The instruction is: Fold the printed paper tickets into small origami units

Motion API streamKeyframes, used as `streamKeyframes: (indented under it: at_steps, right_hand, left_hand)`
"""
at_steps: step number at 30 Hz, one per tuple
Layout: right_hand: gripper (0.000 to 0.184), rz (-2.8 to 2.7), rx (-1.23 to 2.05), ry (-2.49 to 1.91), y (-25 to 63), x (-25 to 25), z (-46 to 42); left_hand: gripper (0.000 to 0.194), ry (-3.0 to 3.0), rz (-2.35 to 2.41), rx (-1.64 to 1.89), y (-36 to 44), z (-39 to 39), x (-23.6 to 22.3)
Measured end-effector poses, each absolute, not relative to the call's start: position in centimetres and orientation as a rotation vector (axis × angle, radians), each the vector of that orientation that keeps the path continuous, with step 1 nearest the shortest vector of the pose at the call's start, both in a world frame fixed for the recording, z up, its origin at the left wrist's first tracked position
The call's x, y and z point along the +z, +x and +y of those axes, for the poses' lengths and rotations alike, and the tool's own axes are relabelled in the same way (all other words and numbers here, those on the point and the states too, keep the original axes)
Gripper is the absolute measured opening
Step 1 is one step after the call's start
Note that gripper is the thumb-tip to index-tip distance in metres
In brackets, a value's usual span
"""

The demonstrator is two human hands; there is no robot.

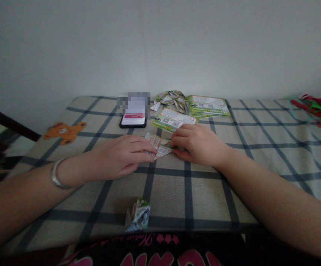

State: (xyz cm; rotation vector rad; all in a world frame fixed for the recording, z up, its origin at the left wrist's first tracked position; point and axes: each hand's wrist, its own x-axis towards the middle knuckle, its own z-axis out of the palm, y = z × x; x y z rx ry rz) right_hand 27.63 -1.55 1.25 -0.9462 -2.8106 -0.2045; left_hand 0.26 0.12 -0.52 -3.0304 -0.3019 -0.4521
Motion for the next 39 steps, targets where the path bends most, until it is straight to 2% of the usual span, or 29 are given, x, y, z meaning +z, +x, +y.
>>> streamKeyframes:
  at_steps: [4, 8, 12, 17, 22, 27, 31, 39]
  right_hand:
    - [0.020, -2.860, -0.393, -0.839, 27.3, 1.6, -1.9]
    - [0.024, -2.800, -0.536, -0.866, 26.9, 1.8, -2.5]
    - [0.023, -2.663, -0.569, -0.873, 26.2, 1.8, -3.3]
    - [0.024, -2.598, -0.552, -0.818, 24.7, 1.7, -3.9]
    - [0.020, -2.603, -0.456, -0.767, 24.5, 1.2, -4.0]
    - [0.037, -2.569, -0.273, -0.875, 25.2, 0.8, -3.4]
    - [0.040, -2.571, -0.144, -0.965, 25.3, 0.6, -2.8]
    - [0.017, -2.434, 0.008, -0.947, 25.5, 0.5, -2.1]
  left_hand:
    - [0.032, -3.001, -0.325, -0.464, 0.3, -0.2, -0.6]
    - [0.024, -2.992, -0.416, -0.511, 0.5, -0.5, -0.5]
    - [0.016, -3.009, -0.580, -0.589, 0.7, -0.6, -0.4]
    - [0.018, -2.920, -0.656, -0.587, 0.8, -0.8, -0.4]
    - [0.015, -2.804, -0.652, -0.592, 0.8, -1.0, 0.0]
    - [0.015, -2.838, -0.737, -0.704, 0.7, -0.9, 0.1]
    - [0.010, -2.934, -0.846, -0.901, 0.6, -0.7, -0.1]
    - [0.003, -3.077, -1.104, -1.158, 0.5, -0.5, 0.1]
